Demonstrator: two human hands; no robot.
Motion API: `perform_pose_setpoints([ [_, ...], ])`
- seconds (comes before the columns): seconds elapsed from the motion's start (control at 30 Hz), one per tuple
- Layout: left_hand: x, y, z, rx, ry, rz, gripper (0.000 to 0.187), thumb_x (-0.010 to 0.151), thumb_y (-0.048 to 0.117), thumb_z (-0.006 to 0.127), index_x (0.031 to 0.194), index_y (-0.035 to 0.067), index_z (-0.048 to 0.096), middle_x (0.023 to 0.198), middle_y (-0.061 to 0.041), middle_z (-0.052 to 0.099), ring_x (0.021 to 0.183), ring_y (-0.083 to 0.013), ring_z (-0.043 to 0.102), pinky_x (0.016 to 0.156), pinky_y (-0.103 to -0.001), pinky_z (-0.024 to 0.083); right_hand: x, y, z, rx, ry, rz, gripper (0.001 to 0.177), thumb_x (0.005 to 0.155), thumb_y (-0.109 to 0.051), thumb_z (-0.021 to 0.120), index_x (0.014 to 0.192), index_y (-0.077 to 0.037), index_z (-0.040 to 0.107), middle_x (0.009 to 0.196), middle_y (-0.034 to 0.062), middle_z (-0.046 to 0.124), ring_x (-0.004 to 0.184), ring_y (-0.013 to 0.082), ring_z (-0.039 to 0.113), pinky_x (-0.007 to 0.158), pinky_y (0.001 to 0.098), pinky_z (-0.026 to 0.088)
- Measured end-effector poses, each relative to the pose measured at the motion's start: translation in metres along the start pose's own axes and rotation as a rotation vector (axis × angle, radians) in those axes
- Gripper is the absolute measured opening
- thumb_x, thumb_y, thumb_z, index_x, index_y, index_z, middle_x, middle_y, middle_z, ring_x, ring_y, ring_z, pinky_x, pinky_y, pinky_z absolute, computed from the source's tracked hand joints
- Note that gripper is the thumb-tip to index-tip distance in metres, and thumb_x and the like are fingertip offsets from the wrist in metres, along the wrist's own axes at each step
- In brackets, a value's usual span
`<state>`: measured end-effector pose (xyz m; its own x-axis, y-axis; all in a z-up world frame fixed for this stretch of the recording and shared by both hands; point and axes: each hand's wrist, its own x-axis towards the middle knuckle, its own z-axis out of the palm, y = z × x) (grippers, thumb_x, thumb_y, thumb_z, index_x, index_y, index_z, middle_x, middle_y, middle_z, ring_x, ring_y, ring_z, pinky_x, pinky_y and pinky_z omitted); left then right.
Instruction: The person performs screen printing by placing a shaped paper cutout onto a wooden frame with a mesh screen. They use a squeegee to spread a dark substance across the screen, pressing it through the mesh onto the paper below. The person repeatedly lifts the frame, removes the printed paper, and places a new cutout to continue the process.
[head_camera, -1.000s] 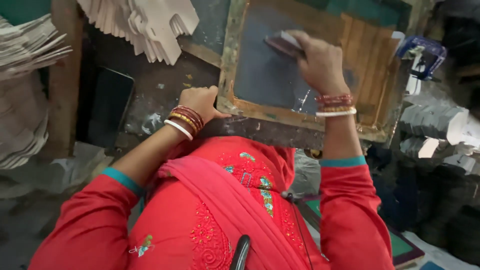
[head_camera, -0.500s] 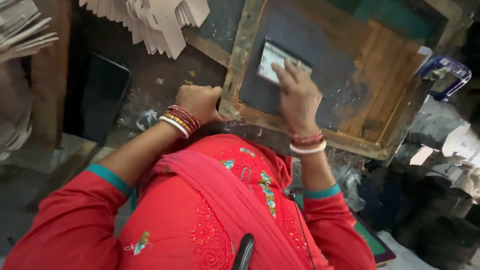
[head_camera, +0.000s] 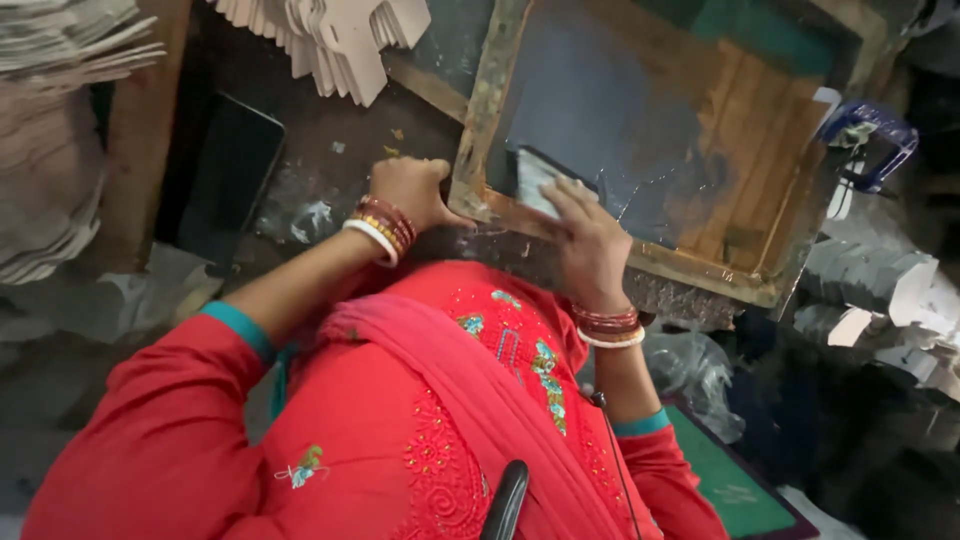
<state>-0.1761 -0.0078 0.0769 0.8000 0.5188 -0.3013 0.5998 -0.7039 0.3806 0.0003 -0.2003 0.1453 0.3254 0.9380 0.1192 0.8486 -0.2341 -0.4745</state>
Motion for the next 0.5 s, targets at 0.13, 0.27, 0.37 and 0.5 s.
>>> perform_pose_setpoints([
  [0.13,-0.023,0.022,-0.033,-0.324,0.059,-0.077,0.065,0.057,0.063,0.094,0.086,0.009,0.074,0.077,-0.013,0.073,0.074,-0.0337,0.072,0.068,-0.045,0.056,-0.017,0.005,-0.003,0.106,0.209,0.042,0.049,0.084,0.006,0.065,0.13,-0.01,0.07,0.139,0.0148,0.067,0.132,0.0357,0.065,0.112,0.0413,0.052],
  [0.27,-0.018,0.059,-0.084,-0.893,0.039,0.42,0.041,0.073,0.03,0.088,0.104,0.007,0.072,0.084,-0.009,0.074,0.076,-0.0183,0.075,0.071,-0.033,0.06,-0.045,0.067,-0.011,0.185,0.72,0.016,0.039,0.094,0.003,0.065,0.131,-0.007,0.068,0.136,0.0173,0.069,0.125,0.0354,0.067,0.11,0.0476,0.053],
  [0.37,0.047,0.054,-0.067,-0.795,0.145,0.552,0.028,0.085,0.019,0.077,0.11,0.007,0.072,0.096,-0.01,0.073,0.084,-0.0222,0.072,0.077,-0.035,0.059,-0.082,0.139,-0.023,0.301,0.987,0.114,0.044,0.097,-0.006,0.07,0.14,-0.002,0.059,0.129,0.0249,0.066,0.109,0.0381,0.063,0.096,0.0503,0.047],
  [0.5,0.149,0.035,-0.018,-0.316,0.349,0.266,0.018,0.099,0.025,0.067,0.108,0.012,0.076,0.108,-0.014,0.069,0.1,-0.0345,0.067,0.087,-0.045,0.055,-0.102,0.168,-0.047,0.453,1.343,0.252,0.063,0.101,-0.018,0.077,0.151,0.005,0.048,0.12,0.0351,0.063,0.087,0.0421,0.057,0.077,0.0542,0.039],
])
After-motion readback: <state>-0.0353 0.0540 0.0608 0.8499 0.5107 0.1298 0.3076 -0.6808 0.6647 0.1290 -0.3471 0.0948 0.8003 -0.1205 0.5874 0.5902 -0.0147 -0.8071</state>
